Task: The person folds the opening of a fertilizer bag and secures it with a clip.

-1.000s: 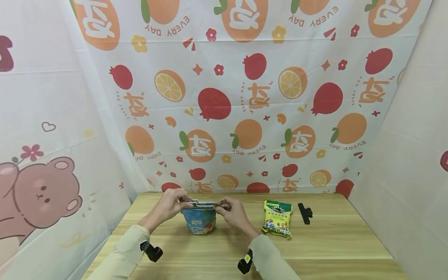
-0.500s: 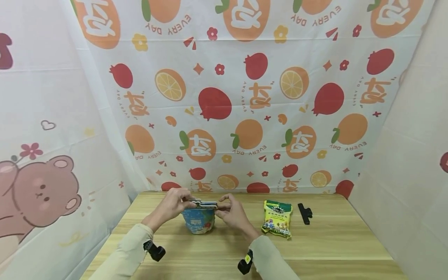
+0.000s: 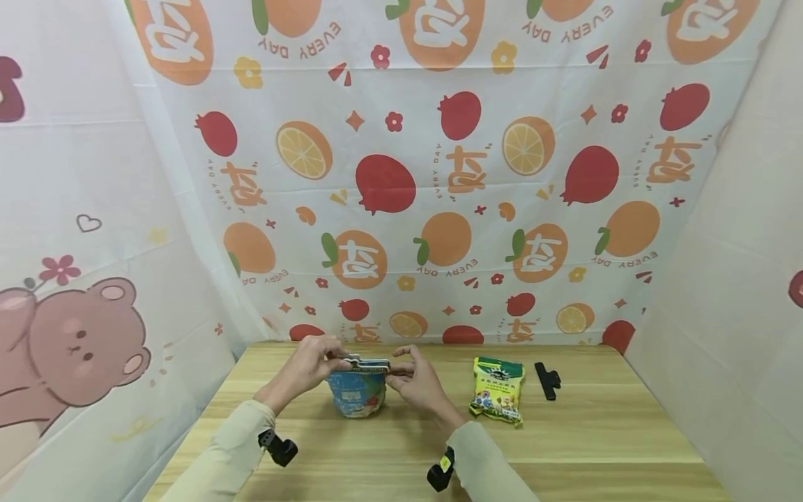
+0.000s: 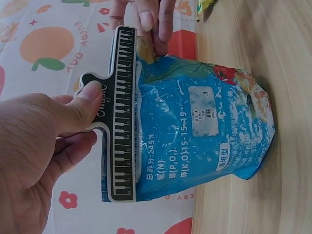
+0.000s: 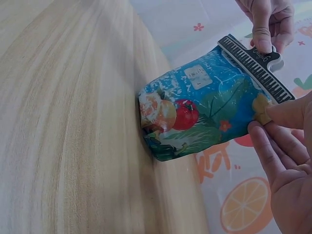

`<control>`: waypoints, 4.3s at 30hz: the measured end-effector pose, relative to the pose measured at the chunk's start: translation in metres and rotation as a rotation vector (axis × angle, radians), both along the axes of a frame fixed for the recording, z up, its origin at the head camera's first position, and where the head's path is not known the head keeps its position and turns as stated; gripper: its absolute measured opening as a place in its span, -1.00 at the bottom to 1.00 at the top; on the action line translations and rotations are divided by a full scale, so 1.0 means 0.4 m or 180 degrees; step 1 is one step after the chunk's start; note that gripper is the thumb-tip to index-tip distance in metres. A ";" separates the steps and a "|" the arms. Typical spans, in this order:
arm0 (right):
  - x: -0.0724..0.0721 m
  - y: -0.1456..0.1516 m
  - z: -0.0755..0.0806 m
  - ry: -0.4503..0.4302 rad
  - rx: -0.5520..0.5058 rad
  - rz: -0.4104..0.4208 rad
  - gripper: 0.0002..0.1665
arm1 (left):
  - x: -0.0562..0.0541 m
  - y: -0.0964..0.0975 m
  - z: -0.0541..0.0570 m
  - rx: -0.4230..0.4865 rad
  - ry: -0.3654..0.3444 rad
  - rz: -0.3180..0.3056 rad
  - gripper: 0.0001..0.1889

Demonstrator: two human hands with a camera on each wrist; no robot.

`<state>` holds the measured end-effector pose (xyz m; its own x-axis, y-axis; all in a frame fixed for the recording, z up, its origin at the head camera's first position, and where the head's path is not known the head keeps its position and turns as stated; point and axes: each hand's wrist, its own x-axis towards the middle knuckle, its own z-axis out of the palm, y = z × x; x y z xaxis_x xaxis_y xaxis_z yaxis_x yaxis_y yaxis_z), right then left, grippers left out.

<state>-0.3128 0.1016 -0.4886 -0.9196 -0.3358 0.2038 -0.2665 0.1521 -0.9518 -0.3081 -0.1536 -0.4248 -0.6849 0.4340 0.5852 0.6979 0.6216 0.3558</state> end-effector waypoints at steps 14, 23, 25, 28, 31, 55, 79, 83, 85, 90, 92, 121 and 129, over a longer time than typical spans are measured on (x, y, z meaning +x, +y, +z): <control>-0.004 -0.006 -0.004 0.0137 0.0044 -0.0004 -0.55 | 0.015 0.001 -0.004 -0.0339 -0.0165 0.0289 -0.73; 0.005 -0.022 0.017 0.0455 0.0507 -0.0287 -0.65 | 0.012 -0.012 -0.020 -0.0350 -0.0244 0.0390 -0.60; 0.006 -0.027 0.023 0.0479 0.0539 -0.0291 -0.66 | 0.008 -0.019 -0.025 -0.0370 -0.0309 0.0477 -0.65; 0.007 -0.032 0.028 0.0522 0.0545 -0.0258 -0.69 | 0.001 -0.030 -0.035 -0.0434 -0.0425 0.0618 -0.76; 0.003 -0.035 0.026 0.0552 0.0571 -0.0253 -0.70 | -0.005 -0.038 -0.044 -0.0458 -0.0477 0.0659 -0.86; -0.010 -0.058 0.012 0.0943 0.0830 -0.0456 -0.80 | -0.015 -0.030 -0.080 -0.0667 -0.0173 0.0669 -0.88; -0.036 -0.084 -0.012 -0.0007 0.0393 -0.0232 -0.64 | -0.009 -0.004 -0.086 -0.0397 -0.0505 0.0587 -0.87; -0.041 -0.092 -0.009 -0.0171 0.0398 -0.0229 -0.63 | -0.011 0.004 -0.084 -0.0382 -0.0564 0.0622 -0.89; -0.042 -0.094 -0.008 -0.0165 0.0435 -0.0242 -0.63 | -0.011 0.006 -0.083 -0.0382 -0.0583 0.0664 -0.89; -0.046 -0.102 -0.007 -0.0083 0.0528 -0.0288 -0.68 | -0.010 0.009 -0.084 -0.0364 -0.0600 0.0750 -0.89; -0.045 -0.106 -0.006 -0.0067 0.0534 -0.0354 -0.71 | -0.010 0.010 -0.087 -0.0358 -0.0573 0.0767 -0.89; -0.036 -0.093 -0.060 -0.0035 0.0280 -0.0253 -0.73 | -0.019 -0.053 -0.118 0.0919 -0.1612 0.0652 -0.81; -0.035 -0.092 -0.058 0.0013 0.0406 -0.0128 -0.77 | -0.014 -0.056 -0.135 0.1172 -0.1665 0.0766 -0.84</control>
